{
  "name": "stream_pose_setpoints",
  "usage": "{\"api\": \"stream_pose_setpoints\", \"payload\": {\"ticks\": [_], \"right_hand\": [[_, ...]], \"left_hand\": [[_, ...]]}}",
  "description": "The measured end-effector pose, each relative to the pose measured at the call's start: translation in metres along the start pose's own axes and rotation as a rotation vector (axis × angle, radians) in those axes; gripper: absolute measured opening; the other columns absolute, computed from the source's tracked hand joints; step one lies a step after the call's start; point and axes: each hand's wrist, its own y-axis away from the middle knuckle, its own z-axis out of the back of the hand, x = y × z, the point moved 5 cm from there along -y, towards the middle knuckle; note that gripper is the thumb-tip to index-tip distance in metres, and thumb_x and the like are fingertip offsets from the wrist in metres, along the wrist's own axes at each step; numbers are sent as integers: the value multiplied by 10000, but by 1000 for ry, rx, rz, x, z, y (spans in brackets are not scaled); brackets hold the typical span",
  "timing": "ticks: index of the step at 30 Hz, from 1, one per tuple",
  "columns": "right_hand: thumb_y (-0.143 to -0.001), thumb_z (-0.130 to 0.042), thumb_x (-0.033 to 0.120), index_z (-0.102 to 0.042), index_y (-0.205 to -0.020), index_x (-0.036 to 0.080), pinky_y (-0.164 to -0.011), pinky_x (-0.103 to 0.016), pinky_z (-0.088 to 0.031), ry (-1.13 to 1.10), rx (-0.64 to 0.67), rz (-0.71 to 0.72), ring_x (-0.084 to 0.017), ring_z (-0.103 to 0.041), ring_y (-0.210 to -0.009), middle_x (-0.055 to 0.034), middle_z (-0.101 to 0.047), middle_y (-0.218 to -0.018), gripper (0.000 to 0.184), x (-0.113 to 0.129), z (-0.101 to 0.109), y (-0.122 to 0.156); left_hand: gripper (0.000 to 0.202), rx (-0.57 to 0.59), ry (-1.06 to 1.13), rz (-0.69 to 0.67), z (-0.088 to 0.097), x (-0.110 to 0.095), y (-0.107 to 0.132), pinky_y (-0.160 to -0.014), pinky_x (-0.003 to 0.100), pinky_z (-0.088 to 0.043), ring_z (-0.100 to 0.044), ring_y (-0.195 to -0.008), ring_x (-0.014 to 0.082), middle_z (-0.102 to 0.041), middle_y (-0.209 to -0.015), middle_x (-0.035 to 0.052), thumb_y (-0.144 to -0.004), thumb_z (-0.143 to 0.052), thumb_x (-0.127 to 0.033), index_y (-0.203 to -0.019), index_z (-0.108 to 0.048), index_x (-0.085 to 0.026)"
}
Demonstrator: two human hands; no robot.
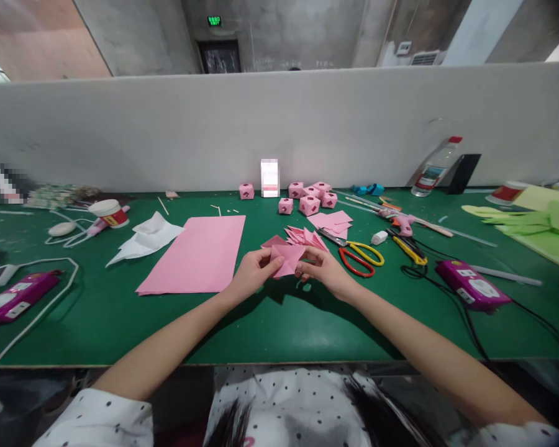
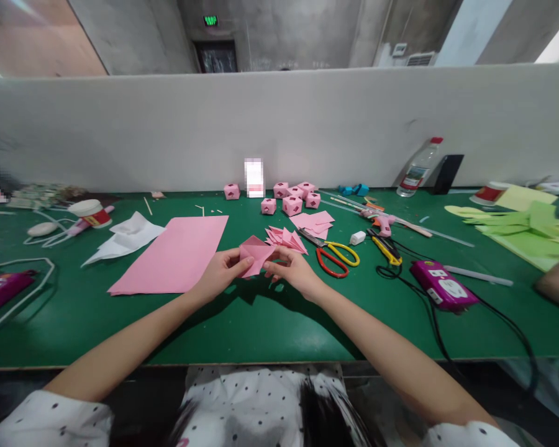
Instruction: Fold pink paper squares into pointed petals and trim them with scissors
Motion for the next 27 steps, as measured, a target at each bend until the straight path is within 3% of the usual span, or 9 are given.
{"api": "stream_pose_setpoints", "payload": {"ticks": [4, 9, 14, 23, 27], "right_hand": [[-707, -774, 422, -682, -945, 168, -543, -223, -453, 64, -33, 38, -107, -547, -615, -12, -652, -782, 360, 4, -1, 1], [-682, -779, 470, -678, -833, 152, -542, -234, -435, 104, -110, 87, -118, -535, -606, -13, -642, -725, 366, 6, 2, 1], [-681, -779, 475, -668, -828, 157, -538, -237, -427, 110, -118, 76, -109, -514, -558, 1, -632, -679, 368, 9, 1, 2], [-704, -761, 479, -660, -780, 172, -558, -241, -441, 130, -60, 38, -124, -554, -593, 4, -640, -691, 332, 10, -7, 4], [-697, -765, 486, -657, -798, 168, -611, -259, -468, 124, -43, 54, -139, -587, -642, -5, -659, -722, 351, 9, -9, 4]], "left_hand": [[422, 142, 21, 17, -11, 2, 2, -619, 261, -515, -639, -671, 165, -703, -776, 60, -849, -568, -514, -881, -698, -115], [586, 218, 154, 93, -17, 5, 4, -628, 292, -547, -695, -766, 219, -727, -857, 123, -874, -454, -617, -989, -694, -95], [456, 196, 91, 91, -16, 6, 4, -655, 282, -544, -708, -801, 227, -737, -902, 107, -768, -693, -471, -1051, -676, -114], [333, 144, 18, 81, -14, 3, 4, -558, 247, -527, -608, -577, 135, -637, -677, 20, -773, -670, -424, -865, -685, -105], [275, 192, -86, 58, -14, -1, 6, -529, 210, -469, -589, -539, 120, -610, -583, 3, -792, -641, -387, -752, -668, -116]]}}
